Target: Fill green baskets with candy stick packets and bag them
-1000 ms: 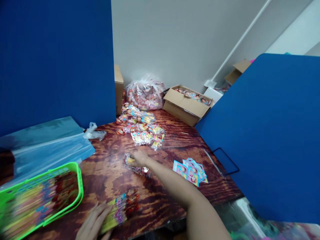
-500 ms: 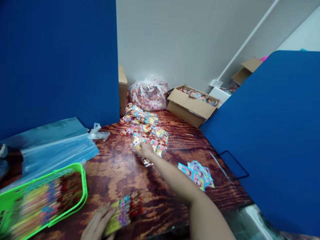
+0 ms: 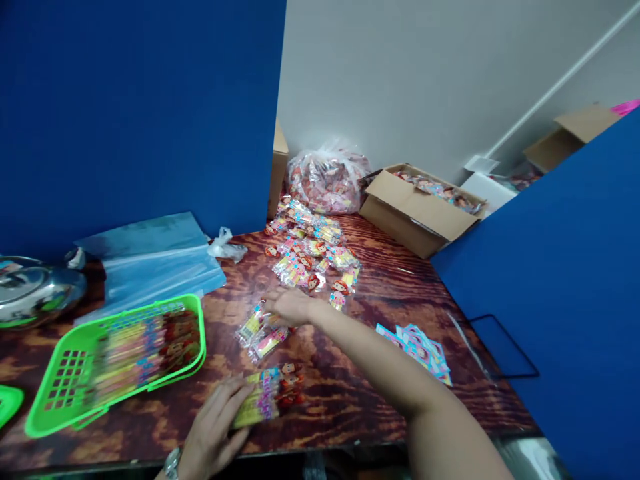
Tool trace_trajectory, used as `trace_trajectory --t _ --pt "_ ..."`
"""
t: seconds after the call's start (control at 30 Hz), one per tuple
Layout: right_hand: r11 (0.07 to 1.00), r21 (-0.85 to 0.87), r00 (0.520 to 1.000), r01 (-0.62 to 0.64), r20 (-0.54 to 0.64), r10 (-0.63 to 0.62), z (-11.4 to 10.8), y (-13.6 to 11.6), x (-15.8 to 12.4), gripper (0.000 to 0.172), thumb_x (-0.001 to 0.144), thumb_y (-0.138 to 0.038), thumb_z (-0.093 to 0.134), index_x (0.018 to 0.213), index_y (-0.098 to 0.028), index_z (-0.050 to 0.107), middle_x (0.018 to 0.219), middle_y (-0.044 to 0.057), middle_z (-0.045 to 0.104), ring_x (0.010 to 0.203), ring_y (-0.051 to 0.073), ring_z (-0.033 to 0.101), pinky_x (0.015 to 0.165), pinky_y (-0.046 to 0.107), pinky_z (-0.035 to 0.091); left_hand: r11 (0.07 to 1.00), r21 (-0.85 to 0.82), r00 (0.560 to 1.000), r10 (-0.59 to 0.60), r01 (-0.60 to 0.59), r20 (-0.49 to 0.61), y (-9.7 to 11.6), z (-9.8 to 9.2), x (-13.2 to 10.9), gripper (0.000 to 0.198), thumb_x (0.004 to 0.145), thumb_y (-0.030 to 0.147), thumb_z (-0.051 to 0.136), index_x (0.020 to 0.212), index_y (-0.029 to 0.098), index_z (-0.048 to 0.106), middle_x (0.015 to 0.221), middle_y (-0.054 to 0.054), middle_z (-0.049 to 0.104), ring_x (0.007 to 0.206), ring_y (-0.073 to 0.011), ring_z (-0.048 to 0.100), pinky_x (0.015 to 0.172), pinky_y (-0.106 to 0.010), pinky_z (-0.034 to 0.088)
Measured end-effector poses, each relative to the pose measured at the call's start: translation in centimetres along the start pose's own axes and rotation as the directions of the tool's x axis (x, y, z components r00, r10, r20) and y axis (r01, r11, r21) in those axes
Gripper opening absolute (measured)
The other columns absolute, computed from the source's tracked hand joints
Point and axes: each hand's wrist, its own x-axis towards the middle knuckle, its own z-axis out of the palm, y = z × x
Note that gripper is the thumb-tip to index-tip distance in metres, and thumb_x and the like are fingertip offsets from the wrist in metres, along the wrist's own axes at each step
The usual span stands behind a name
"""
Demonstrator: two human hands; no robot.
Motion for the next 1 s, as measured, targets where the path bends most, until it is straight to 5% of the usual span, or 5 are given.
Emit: trace_trajectory --t 0.23,0.47,0.67,0.87,1.0 --pt "0.973 -0.213 0.996 0.086 0.039 -0.079 2.2 -3.2 4.1 0.034 0.087 -0.039 0.053 0.115 -0.020 0.053 0.113 0.011 0.061 0.100 0.024 0.055 0.080 0.039 0.043 1.000 -0.010 1.000 -0.009 0.009 0.000 0.3 -0.4 0.5 0.051 0.079 0.019 0.052 0.129 0.012 0.044 0.117 -0.015 0.057 0.111 -0.0240 0.053 0.094 -0.038 0.047" --pt "0.991 -0.111 0.997 -0.070 0.032 0.074 -1.3 -2.7 0.8 0.035 0.085 -0.045 0.053 0.105 -0.017 0.058 0.100 0.011 0.064 0.094 0.024 0.057 0.079 0.036 0.043 0.998 -0.059 1.000 -0.017 0.017 -0.011 0.2 -0.2 0.2 0.050 0.079 0.019 0.051 0.128 0.012 0.045 0.116 -0.015 0.058 0.109 -0.0237 0.054 0.093 -0.038 0.048" --pt "0.990 -0.090 0.987 0.107 0.131 -0.095 2.5 -4.8 -1.5 0.032 0.080 -0.035 0.060 0.107 -0.018 0.058 0.138 0.015 0.042 0.115 0.029 0.048 0.084 0.040 0.042 0.998 -0.064 1.000 -0.031 0.031 -0.003 0.1 -0.4 0.3 0.049 0.080 0.019 0.050 0.129 0.015 0.045 0.117 -0.013 0.058 0.109 -0.0228 0.055 0.093 -0.035 0.048" --pt "0.993 -0.081 0.993 -0.088 0.066 0.094 4.1 -4.7 -3.3 0.058 0.080 -0.041 0.059 0.130 -0.017 0.040 0.102 0.012 0.062 0.093 0.025 0.056 0.079 0.039 0.042 0.999 -0.050 0.999 -0.019 0.017 -0.029 -0.1 -0.1 0.1 0.048 0.082 0.021 0.051 0.130 0.016 0.045 0.116 -0.012 0.059 0.108 -0.0219 0.056 0.091 -0.032 0.048" --pt "0.992 -0.003 0.986 -0.127 0.105 0.126 3.8 -3.6 -4.1 0.036 0.079 -0.038 0.059 0.109 -0.018 0.055 0.102 0.010 0.060 0.090 0.023 0.056 0.072 0.032 0.044 0.998 -0.064 1.000 -0.016 0.016 -0.004 -0.1 -0.1 0.1 0.048 0.082 0.020 0.051 0.129 0.015 0.045 0.118 -0.012 0.057 0.111 -0.0218 0.054 0.093 -0.032 0.046"
